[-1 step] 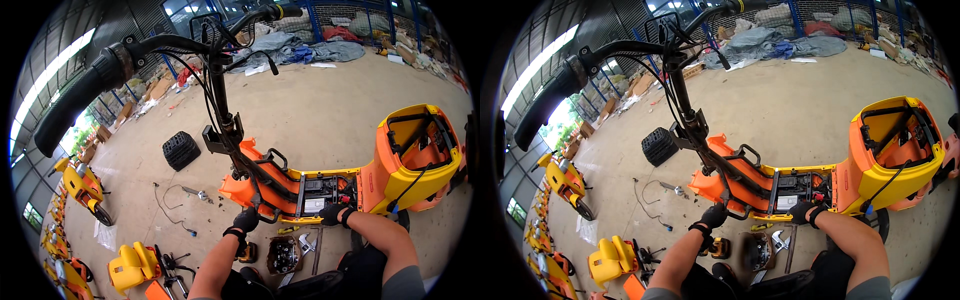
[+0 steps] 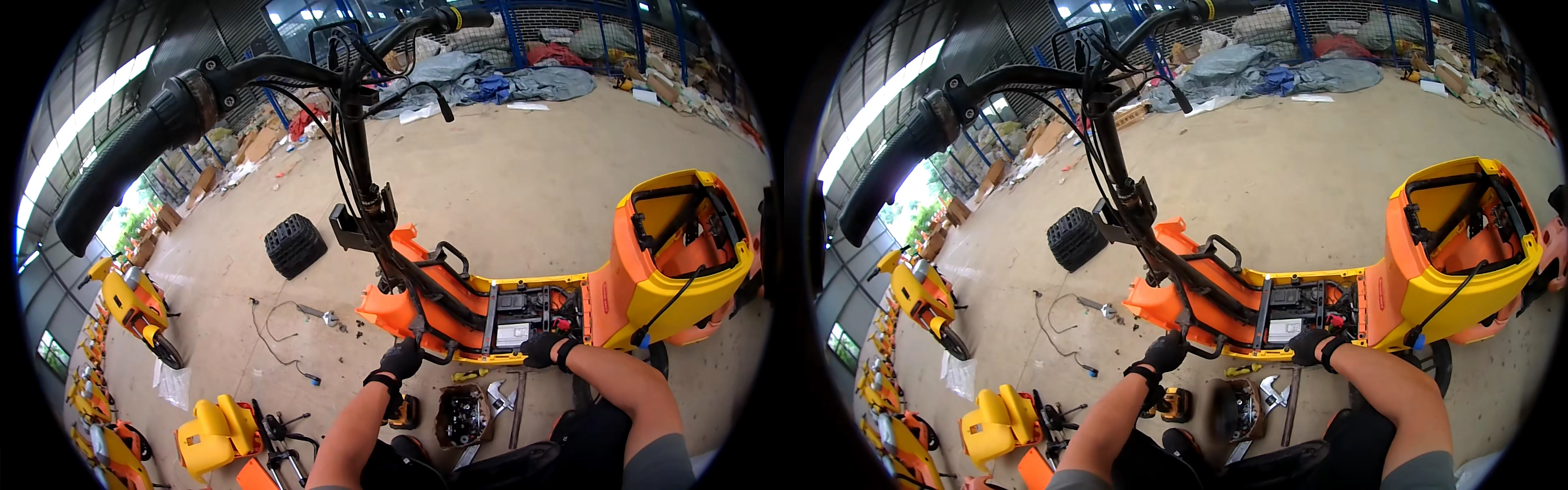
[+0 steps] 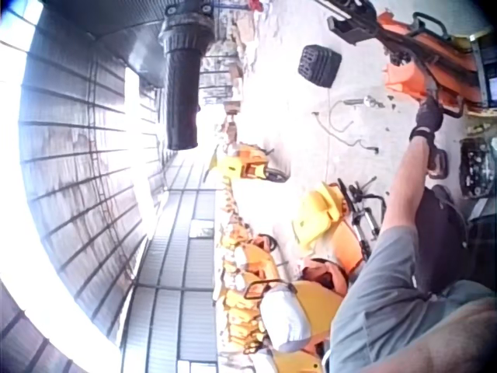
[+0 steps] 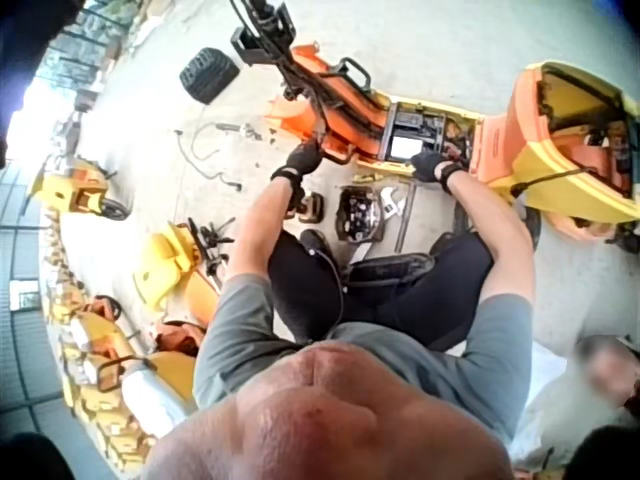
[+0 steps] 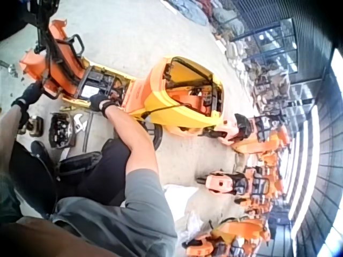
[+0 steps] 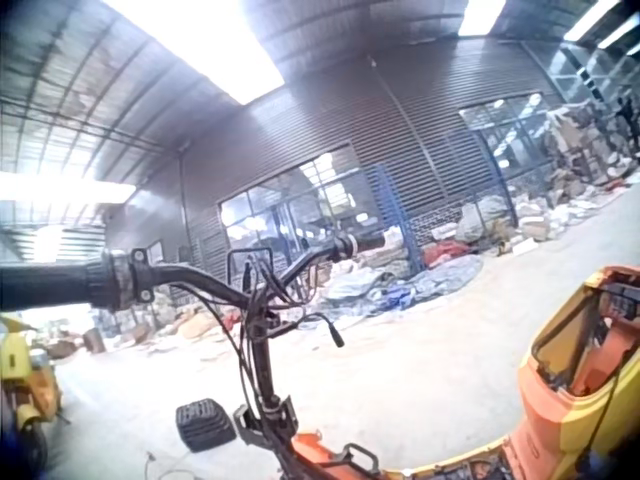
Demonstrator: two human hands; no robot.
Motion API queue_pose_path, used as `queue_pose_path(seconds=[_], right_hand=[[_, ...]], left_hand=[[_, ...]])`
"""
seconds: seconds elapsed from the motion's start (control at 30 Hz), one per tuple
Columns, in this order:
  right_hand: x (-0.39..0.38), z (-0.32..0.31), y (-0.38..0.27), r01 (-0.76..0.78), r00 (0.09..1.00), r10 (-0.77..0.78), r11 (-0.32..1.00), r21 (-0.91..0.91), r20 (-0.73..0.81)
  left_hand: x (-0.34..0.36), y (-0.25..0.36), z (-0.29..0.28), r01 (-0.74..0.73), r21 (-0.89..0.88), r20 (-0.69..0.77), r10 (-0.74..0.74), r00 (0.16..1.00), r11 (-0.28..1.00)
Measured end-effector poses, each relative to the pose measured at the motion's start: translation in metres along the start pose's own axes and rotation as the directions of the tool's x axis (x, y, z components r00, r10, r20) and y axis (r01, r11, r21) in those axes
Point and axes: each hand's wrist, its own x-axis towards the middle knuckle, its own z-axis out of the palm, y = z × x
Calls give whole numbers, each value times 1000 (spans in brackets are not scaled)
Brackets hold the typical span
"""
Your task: The person removes an orange plastic cover from an electric scooter and uses a power drill to work on internal wiring and frame components.
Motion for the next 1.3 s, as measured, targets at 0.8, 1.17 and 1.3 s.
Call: queue_pose_path(seconds=[0.8,1.17,1.3], right_hand=[[9,7,13,139,966,-140,990,-20,-217],[-1,-9,-3,-29,1000,29,999,30,-6],[-3,-15,-6,-5,1000,6,999,37,-29]], left_hand=[[12,-31,12,-107,2,-74,107,992,994],[-1,-15,6,-49,38,21,48,999,998],[0,-19,7,-61,23,22,61,998,998]])
